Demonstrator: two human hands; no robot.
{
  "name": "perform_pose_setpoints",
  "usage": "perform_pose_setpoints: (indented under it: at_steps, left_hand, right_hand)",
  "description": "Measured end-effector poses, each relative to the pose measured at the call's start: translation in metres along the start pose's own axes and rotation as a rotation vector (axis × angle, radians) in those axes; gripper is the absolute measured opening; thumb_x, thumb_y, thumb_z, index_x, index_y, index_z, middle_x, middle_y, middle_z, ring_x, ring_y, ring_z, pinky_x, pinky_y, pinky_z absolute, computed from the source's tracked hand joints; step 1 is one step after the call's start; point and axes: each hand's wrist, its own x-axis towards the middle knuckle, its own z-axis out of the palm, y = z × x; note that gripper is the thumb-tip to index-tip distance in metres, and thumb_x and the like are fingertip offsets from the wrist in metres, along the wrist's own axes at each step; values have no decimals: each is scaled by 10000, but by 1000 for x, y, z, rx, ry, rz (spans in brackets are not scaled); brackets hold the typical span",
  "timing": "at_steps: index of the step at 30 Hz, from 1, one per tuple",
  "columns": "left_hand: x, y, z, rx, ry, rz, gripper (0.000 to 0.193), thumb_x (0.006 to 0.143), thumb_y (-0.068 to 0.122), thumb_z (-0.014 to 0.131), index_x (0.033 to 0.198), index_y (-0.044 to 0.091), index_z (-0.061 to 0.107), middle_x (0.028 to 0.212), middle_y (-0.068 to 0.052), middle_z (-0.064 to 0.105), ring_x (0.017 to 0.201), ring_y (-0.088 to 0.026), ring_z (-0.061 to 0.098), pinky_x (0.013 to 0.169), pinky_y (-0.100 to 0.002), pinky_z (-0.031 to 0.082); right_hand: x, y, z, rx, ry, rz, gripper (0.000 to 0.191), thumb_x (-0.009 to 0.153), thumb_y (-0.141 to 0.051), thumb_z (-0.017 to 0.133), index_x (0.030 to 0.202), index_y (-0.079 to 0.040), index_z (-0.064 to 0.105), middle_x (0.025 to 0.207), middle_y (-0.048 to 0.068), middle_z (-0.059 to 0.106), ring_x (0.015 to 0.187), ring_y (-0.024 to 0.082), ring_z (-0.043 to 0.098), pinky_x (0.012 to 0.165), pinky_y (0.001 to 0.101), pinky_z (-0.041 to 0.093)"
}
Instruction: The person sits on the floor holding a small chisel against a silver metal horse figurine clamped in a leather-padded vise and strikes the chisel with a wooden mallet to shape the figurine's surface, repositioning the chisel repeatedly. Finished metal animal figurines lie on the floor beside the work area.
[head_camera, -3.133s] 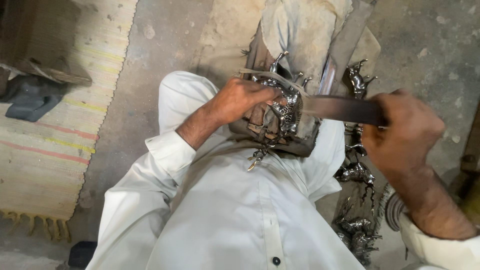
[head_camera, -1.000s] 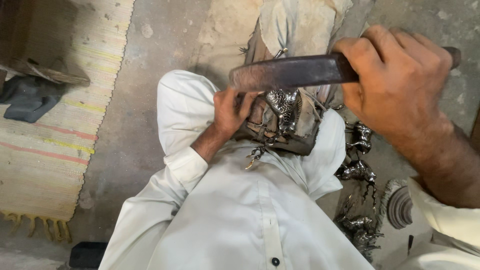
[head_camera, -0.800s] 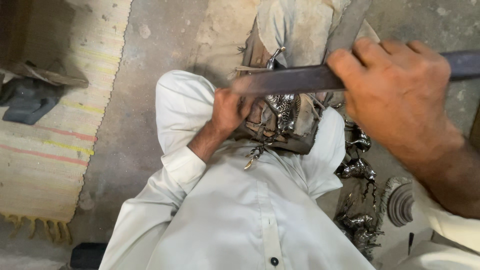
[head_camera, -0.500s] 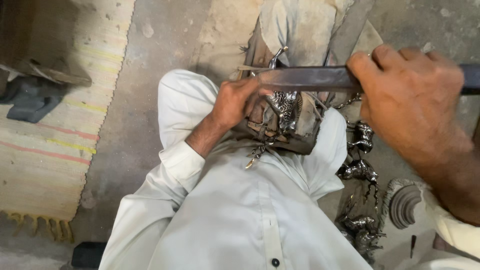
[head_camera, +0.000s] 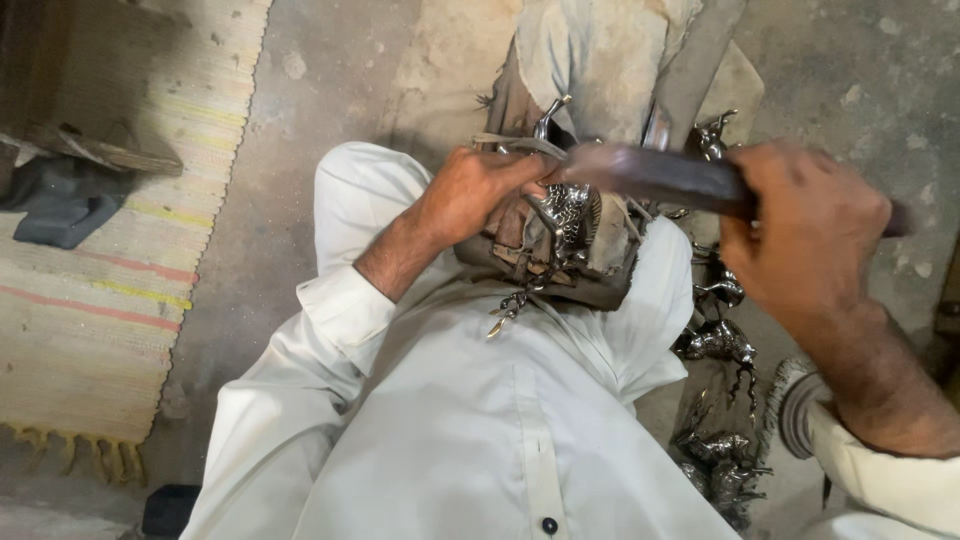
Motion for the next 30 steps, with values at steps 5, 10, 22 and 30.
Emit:
perform_pose_setpoints:
  at_steps: [5, 10, 22, 30]
  left_hand:
    - [1, -3, 4, 227, -30, 146, 221, 995, 111, 666, 1214, 145, 658, 1040, -47, 774, 948, -208, 772, 798, -349, 627]
    - [-1, -4, 3, 188, -63, 129, 282, 940, 115, 659, 1219, 148, 667, 984, -33, 772, 915, -222, 765, 758, -372, 611]
    - [1, -5, 0, 198, -85, 163, 344, 923, 116, 636, 1264, 152, 667, 990, -50, 772, 923, -250, 763, 759, -386, 613]
    - [-14, -1, 5, -227, 352, -91, 236, 1018, 0, 730, 1207, 86, 619, 1092, -85, 782, 960, -177, 803, 813, -295, 651]
  right_hand:
    - [-14, 3, 10, -101, -17, 37, 351, 840, -45, 787, 1167, -91, 668, 993, 109, 659, 898, 327, 663, 800, 430, 519]
    - [-27, -4, 17, -93, -1, 45, 398, 740, -49, 791, 1123, -62, 686, 999, 118, 656, 884, 341, 652, 785, 452, 509]
    - [-52, -5, 33, 137, 55, 217, 328, 842, -50, 767, 1147, -58, 647, 1009, 104, 644, 901, 315, 671, 814, 406, 527]
    - [-35, -3, 27, 195, -287, 334, 440, 857, -117, 763, 1273, -82, 623, 934, 157, 692, 789, 362, 683, 736, 476, 511]
